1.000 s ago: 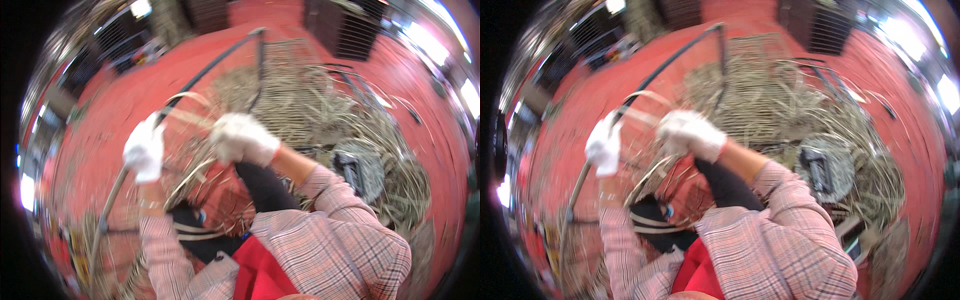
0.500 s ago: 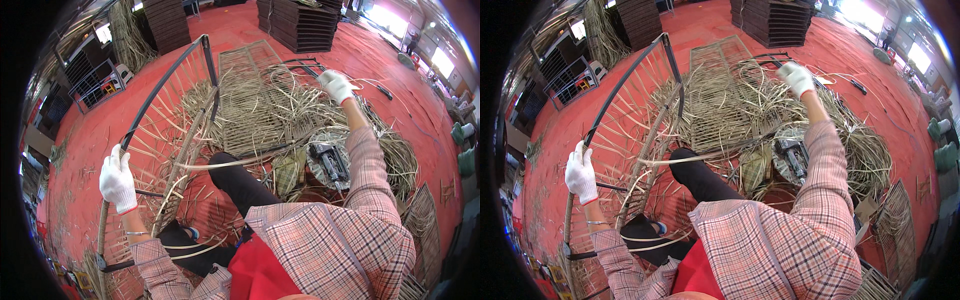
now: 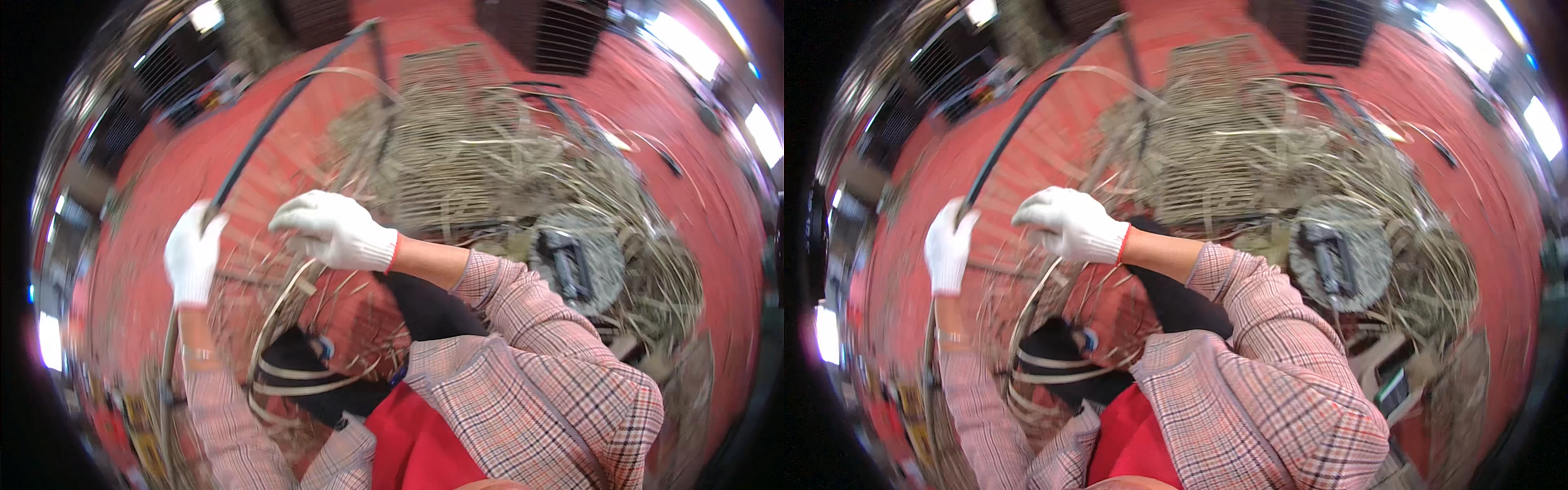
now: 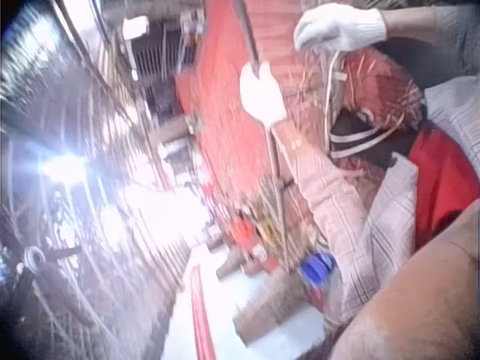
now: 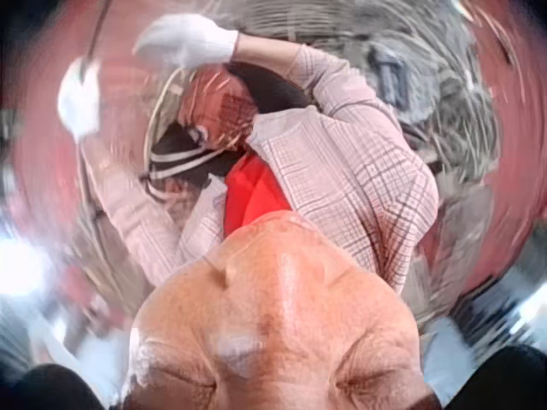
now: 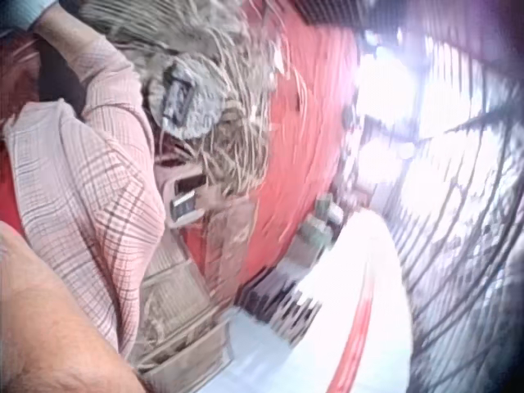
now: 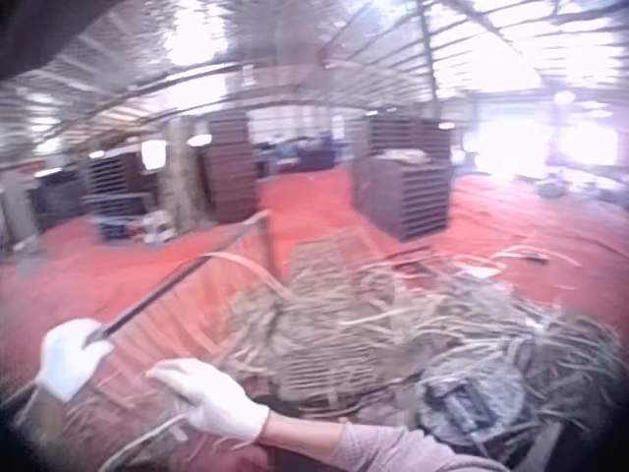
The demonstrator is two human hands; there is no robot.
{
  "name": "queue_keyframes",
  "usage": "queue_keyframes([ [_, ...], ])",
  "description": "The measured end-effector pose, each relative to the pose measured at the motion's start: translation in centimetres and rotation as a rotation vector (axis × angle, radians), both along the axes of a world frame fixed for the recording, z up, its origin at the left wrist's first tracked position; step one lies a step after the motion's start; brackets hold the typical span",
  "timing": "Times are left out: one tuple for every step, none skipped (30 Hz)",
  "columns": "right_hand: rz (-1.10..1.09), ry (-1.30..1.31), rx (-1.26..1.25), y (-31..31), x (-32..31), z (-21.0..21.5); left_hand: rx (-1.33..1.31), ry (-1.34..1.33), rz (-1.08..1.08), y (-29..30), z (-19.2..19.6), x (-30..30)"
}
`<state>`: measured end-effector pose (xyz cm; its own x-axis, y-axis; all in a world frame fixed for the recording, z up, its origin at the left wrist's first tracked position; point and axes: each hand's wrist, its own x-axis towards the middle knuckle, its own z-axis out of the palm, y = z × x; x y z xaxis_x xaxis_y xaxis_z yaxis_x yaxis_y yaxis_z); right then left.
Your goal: The person sits on the floor and weaves thin dried plant strips around a metal frame to form a basket. They repeatedly thread the strips through the frame and secure them with a handheld tool.
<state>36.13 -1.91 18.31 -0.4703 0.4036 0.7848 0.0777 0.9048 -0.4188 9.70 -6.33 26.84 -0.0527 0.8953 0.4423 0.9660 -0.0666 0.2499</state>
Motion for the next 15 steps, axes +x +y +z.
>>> queue_keyframes([
  [0.012,0.106,-0.034,0.2,-3.0,-0.5,-0.004,0.004,-0.065,0.1,0.5,-0.5],
  [-0.003,0.109,-0.146,0.5,-5.7,-0.9,-0.026,-0.044,-0.152,-0.1,0.7,-0.9],
  [-0.025,0.174,-0.237,0.7,-8.0,-1.4,-0.166,-0.098,-0.116,0.4,1.1,-1.2],
  [0.016,0.260,-0.292,1.2,-10.0,-1.6,-0.253,-0.187,-0.161,0.8,1.4,-1.4],
  [0.087,0.363,-0.376,1.3,-11.4,-2.0,-0.336,-0.311,-0.158,0.8,1.5,-1.6],
  [0.137,0.384,-0.539,1.5,-12.3,-2.2,-0.419,-0.454,-0.163,1.0,1.7,-1.5],
  [-0.014,0.373,-0.378,1.9,-12.9,-2.5,-0.458,-0.500,-0.180,1.1,1.8,-1.7],
  [-0.158,0.342,-0.229,1.8,-13.0,-2.8,-0.490,-0.568,-0.206,0.7,2.1,-1.5],
  [-0.129,0.315,-0.258,1.8,-13.1,-3.0,-0.487,-0.589,-0.200,0.6,2.0,-1.5],
  [-0.063,0.232,-0.364,1.7,-12.9,-3.2,-0.490,-0.573,-0.184,0.4,2.1,-1.4],
  [-0.044,0.135,-0.396,1.7,-12.4,-3.3,-0.490,-0.567,-0.185,0.4,2.2,-1.3],
  [-0.015,0.062,-0.419,1.7,-11.8,-3.4,-0.481,-0.576,-0.219,0.4,2.2,-1.3],
  [-0.015,0.105,-0.474,1.6,-11.1,-3.6,-0.479,-0.577,-0.232,0.5,2.2,-1.3],
  [0.036,0.183,-0.494,1.5,-10.3,-3.7,-0.451,-0.529,-0.235,0.5,2.1,-1.3],
  [0.078,0.234,-0.540,1.6,-9.4,-3.7,-0.418,-0.484,-0.229,0.6,1.9,-1.3],
])
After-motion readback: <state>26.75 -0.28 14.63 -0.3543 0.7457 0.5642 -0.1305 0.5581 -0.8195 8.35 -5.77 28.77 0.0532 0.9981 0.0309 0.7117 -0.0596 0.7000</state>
